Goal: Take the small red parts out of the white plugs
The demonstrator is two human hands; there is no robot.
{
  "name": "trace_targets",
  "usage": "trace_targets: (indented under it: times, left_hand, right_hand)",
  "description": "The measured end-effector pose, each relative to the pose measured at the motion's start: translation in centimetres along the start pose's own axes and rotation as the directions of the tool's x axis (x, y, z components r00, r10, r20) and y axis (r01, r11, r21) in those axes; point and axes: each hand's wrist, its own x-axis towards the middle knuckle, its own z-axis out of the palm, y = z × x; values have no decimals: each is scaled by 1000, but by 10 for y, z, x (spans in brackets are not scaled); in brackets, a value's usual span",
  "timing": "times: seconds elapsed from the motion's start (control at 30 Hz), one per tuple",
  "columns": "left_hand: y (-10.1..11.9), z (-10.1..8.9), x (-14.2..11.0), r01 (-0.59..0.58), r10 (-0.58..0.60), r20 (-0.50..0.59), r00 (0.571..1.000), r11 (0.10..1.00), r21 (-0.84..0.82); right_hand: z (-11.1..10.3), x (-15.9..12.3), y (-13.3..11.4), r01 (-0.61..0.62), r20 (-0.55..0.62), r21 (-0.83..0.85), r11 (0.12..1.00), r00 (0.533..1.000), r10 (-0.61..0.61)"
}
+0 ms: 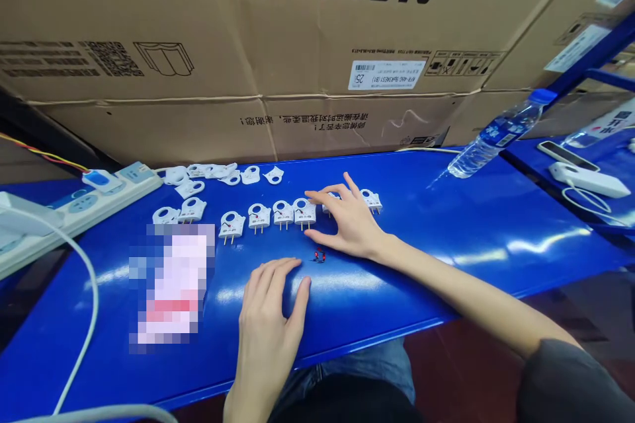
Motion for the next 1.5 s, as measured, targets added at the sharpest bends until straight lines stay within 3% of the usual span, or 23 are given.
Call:
trace_targets:
  times: [0.2, 0.63, 0.83, 1.3, 1.5]
  left_hand:
    - [-2, -4, 0, 128, -129, -35, 991, 991, -37]
    - [5, -5, 3, 122, -128, -113, 985, 991, -54]
    - [7, -5, 2, 103, -105, -169, 980, 994, -23]
    - [12, -4, 5, 7, -9, -185, 983, 1000, -12]
    - [11, -4, 5, 14, -15, -159, 987, 1000, -10]
  right_hand:
    - [-11, -16, -28, 108, -111, 42, 993, 989, -103]
    - [-5, -26, -37, 247, -33, 71, 966, 969, -245]
    - [-8, -24, -40, 204, 4, 112, 973, 979, -205]
    - [-3, -25, -44, 189, -168, 140, 972, 972, -164]
    - [-1, -25, -45, 188, -170, 157, 969, 972, -161]
